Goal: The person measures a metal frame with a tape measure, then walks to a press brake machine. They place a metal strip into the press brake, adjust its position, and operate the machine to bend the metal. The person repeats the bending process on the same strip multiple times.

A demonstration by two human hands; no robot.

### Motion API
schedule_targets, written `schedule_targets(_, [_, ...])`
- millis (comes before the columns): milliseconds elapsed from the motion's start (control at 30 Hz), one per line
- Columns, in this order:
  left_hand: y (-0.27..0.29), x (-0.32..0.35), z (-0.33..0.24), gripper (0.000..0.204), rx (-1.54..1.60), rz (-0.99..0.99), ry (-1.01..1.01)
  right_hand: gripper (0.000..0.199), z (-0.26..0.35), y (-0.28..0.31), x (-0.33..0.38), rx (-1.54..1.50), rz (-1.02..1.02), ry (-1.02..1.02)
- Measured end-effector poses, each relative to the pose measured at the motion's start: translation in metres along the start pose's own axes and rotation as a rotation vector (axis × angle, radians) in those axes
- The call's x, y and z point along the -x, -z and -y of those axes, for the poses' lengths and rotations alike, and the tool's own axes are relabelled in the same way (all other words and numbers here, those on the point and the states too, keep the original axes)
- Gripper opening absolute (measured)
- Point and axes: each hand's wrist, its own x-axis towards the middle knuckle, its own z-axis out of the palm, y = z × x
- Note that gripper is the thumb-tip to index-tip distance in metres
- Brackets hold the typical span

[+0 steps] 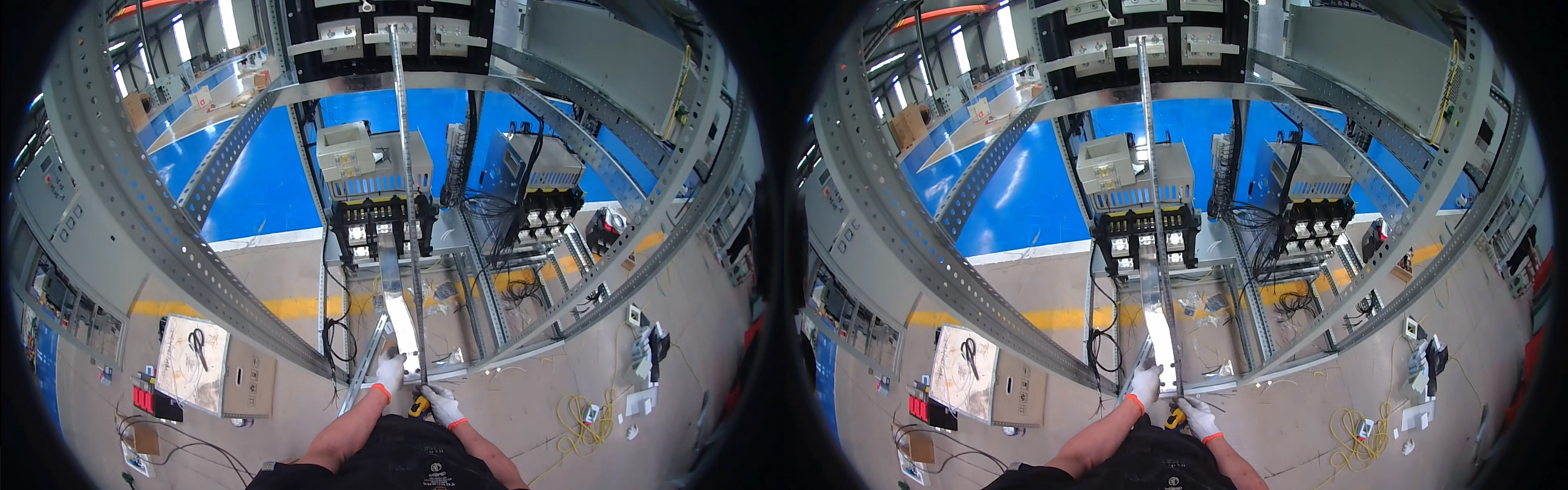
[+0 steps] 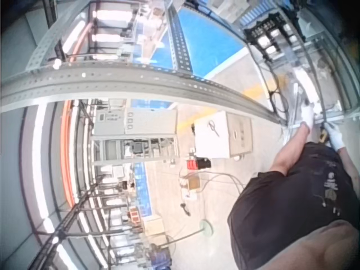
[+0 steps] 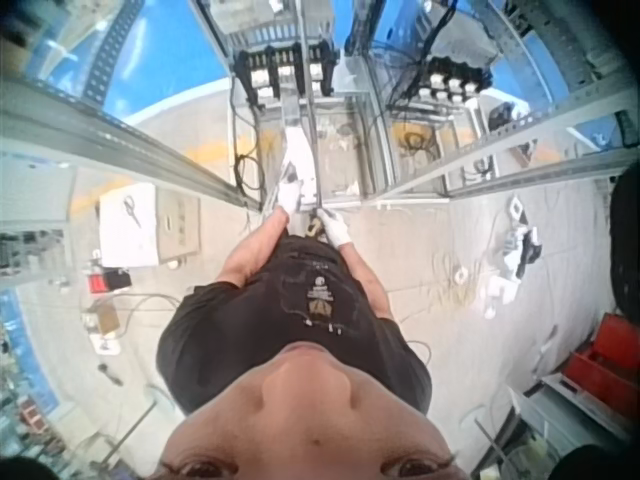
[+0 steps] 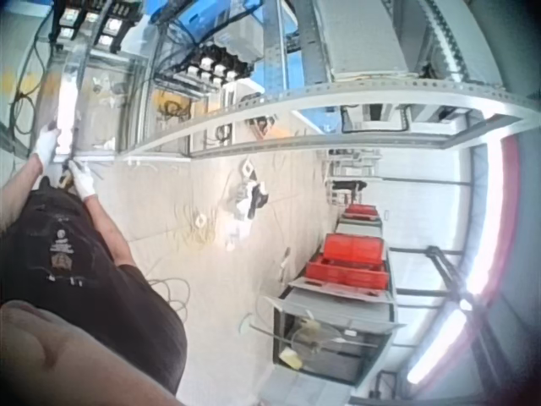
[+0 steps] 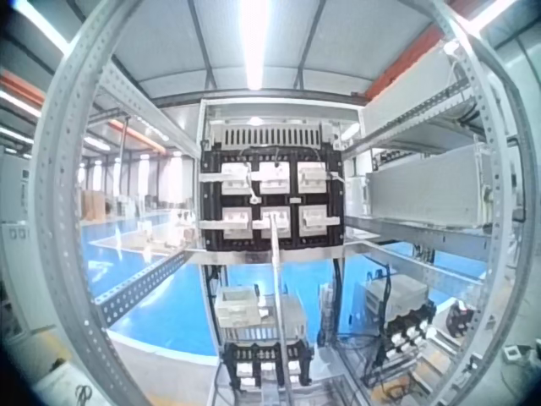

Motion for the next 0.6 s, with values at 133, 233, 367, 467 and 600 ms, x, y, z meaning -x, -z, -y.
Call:
schedule_targets(133, [0.008, -0.007, 0.004, 0.038, 0.001, -0.011, -0.041, 0.038, 0.008, -0.01, 0.005, -0.057, 0.021, -0.009])
schedule_targets(233, [-0.001, 0.0, 0.001, 0.042, 0.014, -0.003, -0.013, 0.036, 0.001, 0.001, 0.004, -0.111, 0.013, -0.004])
schedule_targets(367, [-0.006, 0.005, -0.005, 0.042, 0.03, -0.013, 0.0, 0.033, -0.005, 0.009, 0.001, -0.132, 0.024, 0.044])
schedule_targets(467, [-0.003, 0.004, -0.004, 0.04, 0.031, -0.008, -0.016, 0.032, -0.005, 0.007, 0.002, -0.145, 0.027, 0.05])
schedule_targets(600, [-0.001, 0.002, -0.001, 0.039, 0.032, -0.012, -0.028, 0.031, 0.001, 0.006, 0.006, -0.151, 0.024, 0.046])
